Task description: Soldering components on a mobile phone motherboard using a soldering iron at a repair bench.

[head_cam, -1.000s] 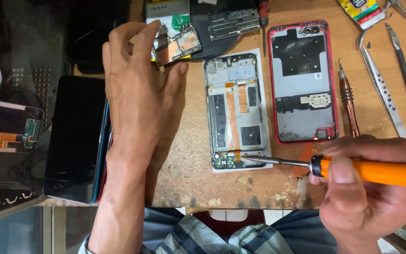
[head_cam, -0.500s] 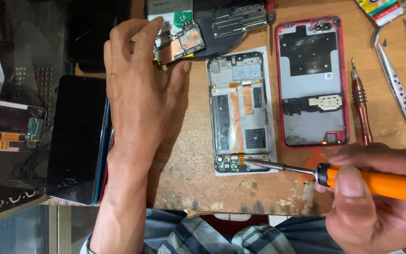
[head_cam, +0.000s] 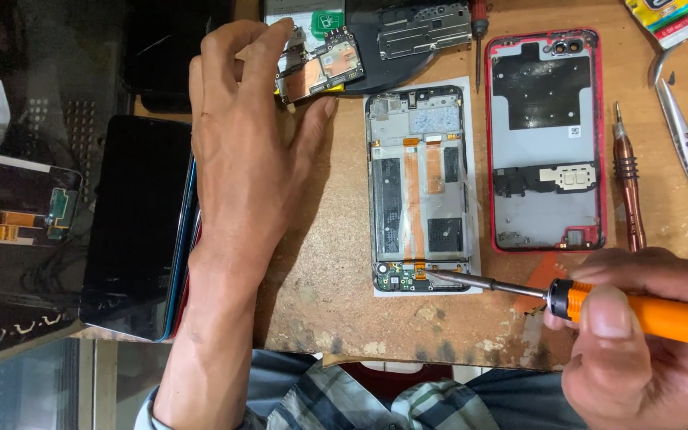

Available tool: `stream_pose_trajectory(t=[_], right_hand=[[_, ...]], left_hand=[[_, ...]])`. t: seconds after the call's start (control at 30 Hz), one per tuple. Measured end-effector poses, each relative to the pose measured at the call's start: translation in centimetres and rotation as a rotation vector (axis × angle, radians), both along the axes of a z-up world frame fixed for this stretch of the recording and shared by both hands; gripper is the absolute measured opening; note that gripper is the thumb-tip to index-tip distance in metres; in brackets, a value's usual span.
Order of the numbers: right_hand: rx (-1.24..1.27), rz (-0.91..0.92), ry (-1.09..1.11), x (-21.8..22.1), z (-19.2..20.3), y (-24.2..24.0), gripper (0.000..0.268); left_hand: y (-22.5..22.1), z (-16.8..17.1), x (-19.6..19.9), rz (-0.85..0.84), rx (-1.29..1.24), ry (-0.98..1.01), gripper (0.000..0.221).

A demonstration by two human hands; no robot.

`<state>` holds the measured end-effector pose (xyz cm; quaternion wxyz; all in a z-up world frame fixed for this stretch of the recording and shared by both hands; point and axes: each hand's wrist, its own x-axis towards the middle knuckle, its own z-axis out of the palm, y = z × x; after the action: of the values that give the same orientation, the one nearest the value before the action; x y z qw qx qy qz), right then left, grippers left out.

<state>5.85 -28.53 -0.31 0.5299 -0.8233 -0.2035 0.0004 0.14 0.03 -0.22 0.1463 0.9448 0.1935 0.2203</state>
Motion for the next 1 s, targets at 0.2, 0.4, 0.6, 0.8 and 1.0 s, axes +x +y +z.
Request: stream_pose_trajectory(t=[0.2,0.4,0.6,0.8,1.0], right_hand=[[-0.016,0.035,-0.042,0.2,-0.1,-0.2,0.038],[0.015,0.037,-0.013,0.5,-0.5,-0.8,0.034],[0.095,0.008,-0.095,0.2,-1.6,-0.1,0.034],[0.260,-0.038,0.015,0.3,-2.0,-0.1,0.027],[0.525,-0.046,0.068,1.7,-1.6,0.5,0.012]], left_hand=[[0.1,0.0,0.0,-0.013,0.024,-0.020,0.052],[0.1,-0.1,0.0,0.000,0.026,-0.010,0.055],[0.0,0.2,0.0,-0.009,0.020,-0.020,0.054],[-0.1,0.3,0.0,-0.002,0.022,-0.040,0.054],[-0.2,0.4,-0.1,-0.006,0.021,-0.071,0.052]])
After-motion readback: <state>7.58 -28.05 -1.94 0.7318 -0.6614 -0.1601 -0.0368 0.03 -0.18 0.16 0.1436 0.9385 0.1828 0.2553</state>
